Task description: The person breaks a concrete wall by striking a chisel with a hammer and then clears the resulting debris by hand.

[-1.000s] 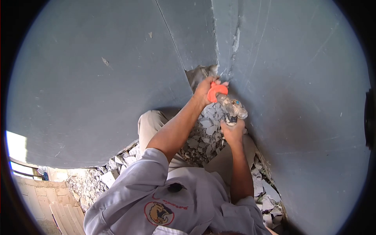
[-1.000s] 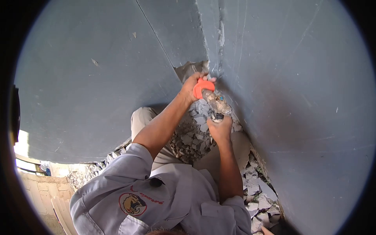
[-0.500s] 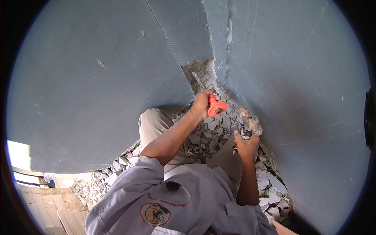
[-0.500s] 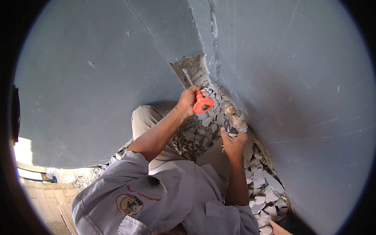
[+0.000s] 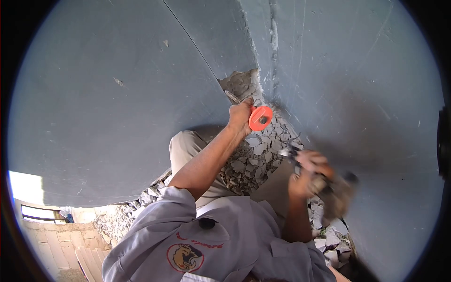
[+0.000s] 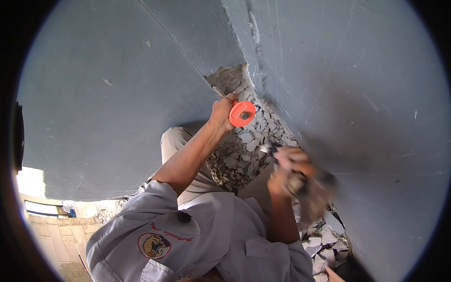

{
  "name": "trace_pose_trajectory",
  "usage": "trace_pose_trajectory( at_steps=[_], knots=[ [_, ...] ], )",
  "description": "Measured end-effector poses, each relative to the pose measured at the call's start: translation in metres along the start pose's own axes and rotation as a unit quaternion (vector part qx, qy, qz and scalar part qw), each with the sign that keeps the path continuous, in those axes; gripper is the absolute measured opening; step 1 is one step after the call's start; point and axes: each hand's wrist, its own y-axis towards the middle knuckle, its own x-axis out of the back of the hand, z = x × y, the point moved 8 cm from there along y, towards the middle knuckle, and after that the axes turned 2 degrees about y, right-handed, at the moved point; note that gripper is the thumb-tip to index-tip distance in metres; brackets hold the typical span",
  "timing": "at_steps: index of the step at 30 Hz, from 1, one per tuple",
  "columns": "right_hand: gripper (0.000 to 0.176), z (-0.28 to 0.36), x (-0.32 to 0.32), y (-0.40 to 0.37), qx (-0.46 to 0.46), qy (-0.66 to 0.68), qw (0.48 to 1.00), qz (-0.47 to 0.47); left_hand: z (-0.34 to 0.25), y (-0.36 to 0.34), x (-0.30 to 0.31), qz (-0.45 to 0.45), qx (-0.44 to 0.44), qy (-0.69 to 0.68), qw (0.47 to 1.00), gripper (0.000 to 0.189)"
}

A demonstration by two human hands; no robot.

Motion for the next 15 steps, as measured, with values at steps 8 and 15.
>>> trace_pose_trajectory(
  at_steps=[8, 15],
  knots=[
    [0.038, -0.026, -0.007, -0.038, -0.131, -0.271, 0.899, 0.319, 0.005, 0.025, 0.018, 0.019, -0.004, 0.016, 1.000, 0.017],
    [0.023, -0.049, 0.002, -0.042, 0.042, -0.337, 0.905, 0.256, -0.007, 0.014, 0.007, 0.038, 0.017, -0.008, 0.999, 0.018]
  ],
)
